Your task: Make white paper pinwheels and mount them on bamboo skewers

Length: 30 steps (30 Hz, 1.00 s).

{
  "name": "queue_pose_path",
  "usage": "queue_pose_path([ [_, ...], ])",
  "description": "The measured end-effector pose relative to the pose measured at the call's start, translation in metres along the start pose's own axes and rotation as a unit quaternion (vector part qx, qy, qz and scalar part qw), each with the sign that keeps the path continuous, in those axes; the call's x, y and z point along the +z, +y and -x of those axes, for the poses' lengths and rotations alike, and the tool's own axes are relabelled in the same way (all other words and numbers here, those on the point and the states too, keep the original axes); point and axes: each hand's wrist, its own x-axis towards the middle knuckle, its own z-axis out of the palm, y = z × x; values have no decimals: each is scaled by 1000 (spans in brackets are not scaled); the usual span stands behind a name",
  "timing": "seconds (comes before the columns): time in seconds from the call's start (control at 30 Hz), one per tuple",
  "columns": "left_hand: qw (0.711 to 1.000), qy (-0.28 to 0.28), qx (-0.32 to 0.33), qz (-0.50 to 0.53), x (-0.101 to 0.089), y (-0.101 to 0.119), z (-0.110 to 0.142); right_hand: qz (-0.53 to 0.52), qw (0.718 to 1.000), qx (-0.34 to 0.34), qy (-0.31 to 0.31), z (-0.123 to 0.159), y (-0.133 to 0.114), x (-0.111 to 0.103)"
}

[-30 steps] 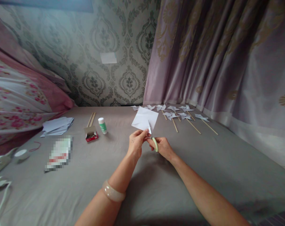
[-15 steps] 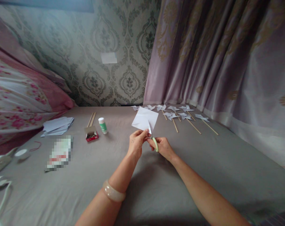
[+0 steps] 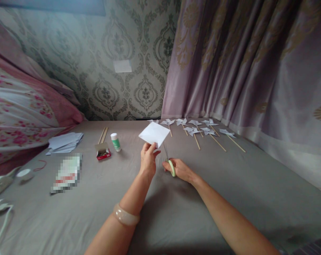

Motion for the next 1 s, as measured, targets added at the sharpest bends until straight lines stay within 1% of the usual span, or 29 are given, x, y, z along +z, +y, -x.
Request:
queue_pose_path([
  [0.07,1000,17,6,18,-2,6,-5,-8,999,12,33,-1,0,-1],
  [0.17,999,16,-23,31,-4,12,-8,-56,991,27,122,-5,2,-7],
  [0.27,997,-13,-71,10,-3,10,-7,-159,967,29,196,-9,4,-19],
  [0.37,996,-54,-67,-39,-4,3,-4,-248,939,18,238,-11,5,-32],
  [0.43,993,-75,-47,-82,-5,0,-2,-287,926,9,243,-11,4,-39],
  [0.5,987,-86,-28,-136,-6,-1,-1,-302,922,4,241,-10,4,-43],
  [0.63,964,-95,30,-248,-8,2,0,-261,933,9,249,-8,4,-42],
  [0.7,954,-100,50,-278,-8,3,0,-238,938,6,251,-8,5,-41],
  [0.77,952,-100,56,-284,-8,4,1,-222,943,-1,248,-8,6,-40],
  [0.83,955,-95,52,-275,-7,4,1,-209,947,-8,244,-8,7,-39],
  [1.0,976,-67,1,-207,-9,0,-3,-191,953,-11,236,-6,5,-37],
])
